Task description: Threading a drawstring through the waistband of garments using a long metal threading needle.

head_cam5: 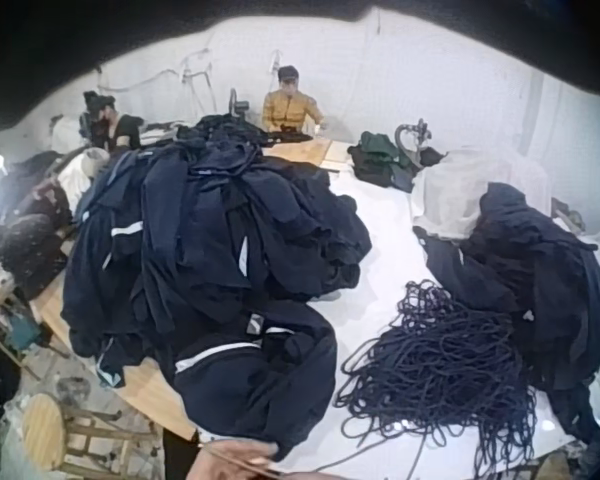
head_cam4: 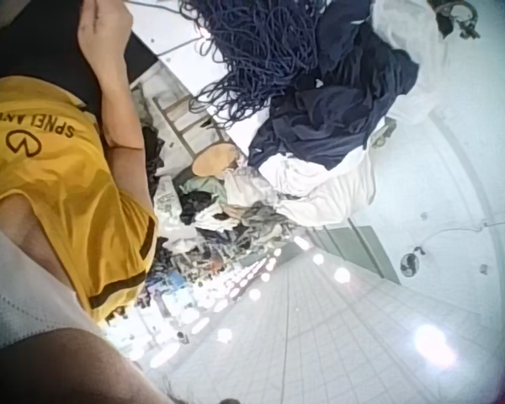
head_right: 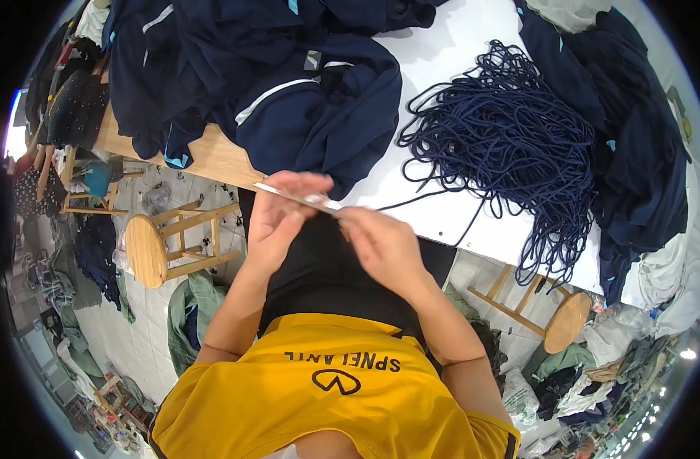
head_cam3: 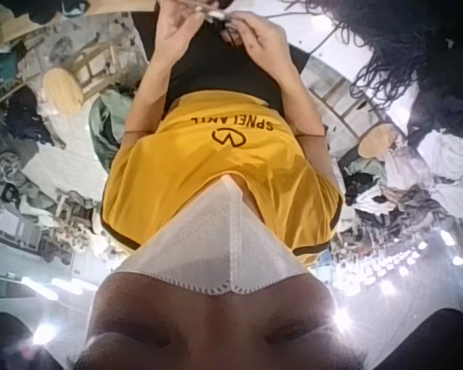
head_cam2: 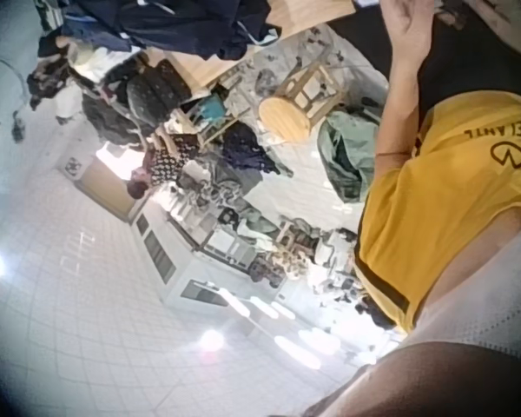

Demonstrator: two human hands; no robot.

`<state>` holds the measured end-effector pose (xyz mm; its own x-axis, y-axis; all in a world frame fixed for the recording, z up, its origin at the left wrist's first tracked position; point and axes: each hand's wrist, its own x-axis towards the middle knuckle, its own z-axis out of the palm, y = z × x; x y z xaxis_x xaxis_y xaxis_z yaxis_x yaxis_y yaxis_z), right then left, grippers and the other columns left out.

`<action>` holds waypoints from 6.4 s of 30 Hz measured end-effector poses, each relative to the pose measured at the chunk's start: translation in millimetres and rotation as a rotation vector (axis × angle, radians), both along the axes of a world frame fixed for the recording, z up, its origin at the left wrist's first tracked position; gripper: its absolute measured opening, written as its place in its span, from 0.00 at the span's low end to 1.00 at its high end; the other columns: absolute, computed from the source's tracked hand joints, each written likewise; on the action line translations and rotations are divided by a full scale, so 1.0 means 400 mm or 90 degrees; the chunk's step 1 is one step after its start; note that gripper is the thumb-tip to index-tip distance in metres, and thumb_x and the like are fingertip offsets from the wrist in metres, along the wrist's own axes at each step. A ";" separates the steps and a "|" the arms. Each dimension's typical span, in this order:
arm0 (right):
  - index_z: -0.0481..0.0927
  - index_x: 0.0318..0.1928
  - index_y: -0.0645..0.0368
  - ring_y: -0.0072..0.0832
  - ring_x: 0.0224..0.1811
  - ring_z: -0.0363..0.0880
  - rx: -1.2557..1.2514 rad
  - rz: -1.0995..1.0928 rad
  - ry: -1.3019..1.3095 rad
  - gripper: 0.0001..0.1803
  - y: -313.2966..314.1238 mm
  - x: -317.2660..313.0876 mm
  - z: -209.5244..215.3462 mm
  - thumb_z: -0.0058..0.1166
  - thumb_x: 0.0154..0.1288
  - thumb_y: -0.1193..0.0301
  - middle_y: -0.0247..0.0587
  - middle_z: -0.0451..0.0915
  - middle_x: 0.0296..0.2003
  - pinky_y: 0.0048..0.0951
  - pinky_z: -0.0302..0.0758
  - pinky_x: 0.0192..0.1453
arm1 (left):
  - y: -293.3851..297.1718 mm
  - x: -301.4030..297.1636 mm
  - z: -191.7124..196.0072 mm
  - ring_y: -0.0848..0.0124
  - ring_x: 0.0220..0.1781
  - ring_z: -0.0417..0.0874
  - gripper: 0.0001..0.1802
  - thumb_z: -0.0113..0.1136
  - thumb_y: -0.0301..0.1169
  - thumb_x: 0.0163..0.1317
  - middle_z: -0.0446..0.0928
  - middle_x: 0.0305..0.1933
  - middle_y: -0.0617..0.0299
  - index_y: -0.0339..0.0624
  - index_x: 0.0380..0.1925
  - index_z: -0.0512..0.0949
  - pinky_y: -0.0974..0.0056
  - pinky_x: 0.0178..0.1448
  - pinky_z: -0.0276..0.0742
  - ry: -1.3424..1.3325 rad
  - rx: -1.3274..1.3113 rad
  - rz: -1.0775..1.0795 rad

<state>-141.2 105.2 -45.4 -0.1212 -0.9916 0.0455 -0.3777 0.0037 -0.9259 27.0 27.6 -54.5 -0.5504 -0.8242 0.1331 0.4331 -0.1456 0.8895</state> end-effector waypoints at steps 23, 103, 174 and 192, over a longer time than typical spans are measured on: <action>0.64 0.27 0.47 0.11 0.20 0.65 0.121 -0.280 -0.652 0.13 -0.095 -0.116 -0.034 0.53 0.66 0.72 0.23 0.73 0.24 0.14 0.60 0.23 | -0.247 0.063 0.000 0.63 0.50 0.74 0.21 0.61 0.35 0.60 0.74 0.50 0.51 0.38 0.51 0.72 0.64 0.54 0.69 -0.615 -0.469 0.450; 0.59 0.34 0.57 0.22 0.39 0.73 -0.119 -0.240 -0.245 0.12 -0.182 -0.280 0.041 0.40 0.58 0.88 0.43 0.77 0.33 0.20 0.69 0.50 | -0.203 0.173 0.034 0.78 0.28 0.77 0.11 0.52 0.36 0.67 0.78 0.28 0.67 0.39 0.40 0.74 0.69 0.34 0.73 -0.521 -0.295 0.409; 0.84 0.43 0.60 0.09 0.18 0.65 0.087 0.044 -0.028 0.11 0.013 -0.178 0.118 0.53 0.61 0.81 0.31 0.79 0.20 0.14 0.59 0.21 | -0.160 0.000 0.085 0.61 0.52 0.81 0.23 0.34 0.49 0.73 0.76 0.52 0.39 0.46 0.31 0.72 0.63 0.58 0.75 0.008 0.366 -0.140; 0.84 0.38 0.68 0.09 0.18 0.60 0.027 0.054 -0.326 0.09 0.009 -0.179 0.069 0.52 0.63 0.76 0.29 0.76 0.19 0.16 0.55 0.24 | -0.176 0.068 0.182 0.75 0.38 0.78 0.16 0.69 0.36 0.53 0.79 0.32 0.65 0.36 0.36 0.79 0.71 0.50 0.71 -0.339 -0.293 -0.285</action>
